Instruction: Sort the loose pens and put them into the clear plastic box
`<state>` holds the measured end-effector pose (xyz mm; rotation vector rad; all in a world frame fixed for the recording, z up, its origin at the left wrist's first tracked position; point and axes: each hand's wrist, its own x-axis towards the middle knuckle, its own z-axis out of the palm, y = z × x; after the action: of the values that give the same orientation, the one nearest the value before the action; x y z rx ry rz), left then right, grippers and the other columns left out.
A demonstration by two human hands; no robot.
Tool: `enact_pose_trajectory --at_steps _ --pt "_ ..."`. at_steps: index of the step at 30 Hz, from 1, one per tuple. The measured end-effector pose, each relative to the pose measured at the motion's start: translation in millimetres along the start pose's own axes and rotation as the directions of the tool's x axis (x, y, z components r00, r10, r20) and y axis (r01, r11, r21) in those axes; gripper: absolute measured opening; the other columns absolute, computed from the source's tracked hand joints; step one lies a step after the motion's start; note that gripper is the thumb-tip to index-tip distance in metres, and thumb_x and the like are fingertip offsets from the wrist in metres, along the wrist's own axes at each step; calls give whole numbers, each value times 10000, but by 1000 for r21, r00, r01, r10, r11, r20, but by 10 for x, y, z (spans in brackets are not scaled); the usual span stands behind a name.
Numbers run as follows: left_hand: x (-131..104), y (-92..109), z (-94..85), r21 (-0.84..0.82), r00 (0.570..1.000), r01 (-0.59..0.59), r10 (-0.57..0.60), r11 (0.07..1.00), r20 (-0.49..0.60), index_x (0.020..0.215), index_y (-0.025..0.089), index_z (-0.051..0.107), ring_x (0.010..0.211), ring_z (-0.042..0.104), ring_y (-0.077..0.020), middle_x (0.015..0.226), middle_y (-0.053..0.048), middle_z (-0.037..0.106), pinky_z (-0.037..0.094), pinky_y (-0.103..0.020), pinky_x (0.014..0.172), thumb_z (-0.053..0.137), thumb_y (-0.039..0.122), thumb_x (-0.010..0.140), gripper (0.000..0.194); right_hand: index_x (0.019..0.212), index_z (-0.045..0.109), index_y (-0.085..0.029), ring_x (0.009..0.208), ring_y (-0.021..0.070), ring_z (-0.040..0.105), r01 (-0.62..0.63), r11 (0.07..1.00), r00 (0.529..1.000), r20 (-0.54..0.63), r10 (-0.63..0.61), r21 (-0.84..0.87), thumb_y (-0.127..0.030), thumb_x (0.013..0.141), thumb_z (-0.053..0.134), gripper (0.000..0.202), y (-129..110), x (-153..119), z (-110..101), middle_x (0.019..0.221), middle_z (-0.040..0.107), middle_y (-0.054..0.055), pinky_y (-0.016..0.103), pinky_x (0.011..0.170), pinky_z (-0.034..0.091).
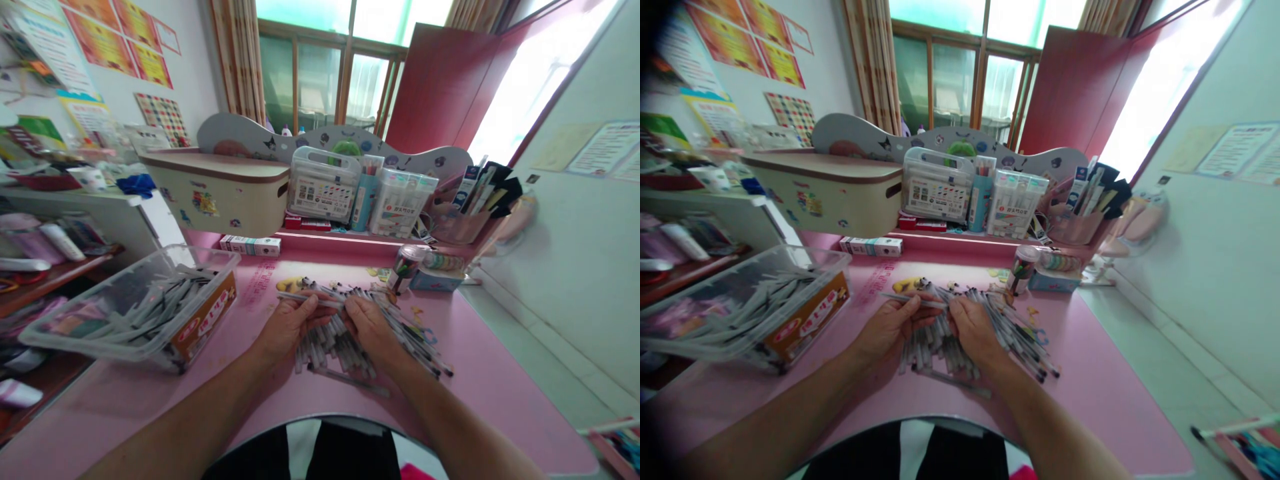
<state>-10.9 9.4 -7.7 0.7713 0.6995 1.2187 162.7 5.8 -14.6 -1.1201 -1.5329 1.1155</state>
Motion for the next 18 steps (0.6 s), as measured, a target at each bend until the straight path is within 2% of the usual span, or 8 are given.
enact_pose_trajectory --at_steps 4,7,10,12,15,18 --pt "4 -6 -7 -31 1000 2 -2 1000 -3 874 122 744 778 754 -171 872 -99 786 603 -215 688 718 222 850 106 820 512 -233 505 117 332 28 994 1000 -2 -28 103 -374 904 571 174 -19 -26 25 596 395 -78 240 472 259" --pt "-1 -5 -7 -37 1000 2 -1 999 5 866 124 742 775 755 -172 877 -97 786 604 -214 680 697 208 863 96 938 529 -242 494 121 337 18 982 1000 5 -19 189 -371 893 569 142 -53 -43 32 604 409 -83 237 469 263" --pt "-10 -5 1 -20 1000 5 -5 1000 17 879 116 744 795 758 -175 892 -108 788 606 -214 692 678 209 879 114 804 547 -226 523 137 373 13 995 1000 -7 -12 102 -467 967 459 304 -30 -29 20 607 444 -44 252 469 260" --pt "-9 -9 1 -14 1000 6 -6 1000 22 882 113 744 791 757 -172 880 -110 788 605 -211 691 676 218 883 125 698 508 -222 541 140 378 19 1000 1000 -13 -19 22 -485 980 443 391 7 -13 10 606 440 -31 258 472 257" --pt "8 -14 -16 -31 1000 -1 1 1000 -3 875 123 735 781 756 -172 872 -100 787 605 -213 681 689 230 876 118 746 515 -223 547 126 363 38 999 999 -24 -37 25 -418 941 534 277 39 -5 12 631 432 -45 244 481 269" --pt "31 -8 -37 -57 999 -1 -1 998 -32 873 126 723 763 757 -174 857 -94 784 606 -220 670 701 236 867 112 834 516 -230 515 100 327 22 983 1000 -23 -18 183 -327 846 629 150 17 -13 31 627 411 -75 215 459 252"
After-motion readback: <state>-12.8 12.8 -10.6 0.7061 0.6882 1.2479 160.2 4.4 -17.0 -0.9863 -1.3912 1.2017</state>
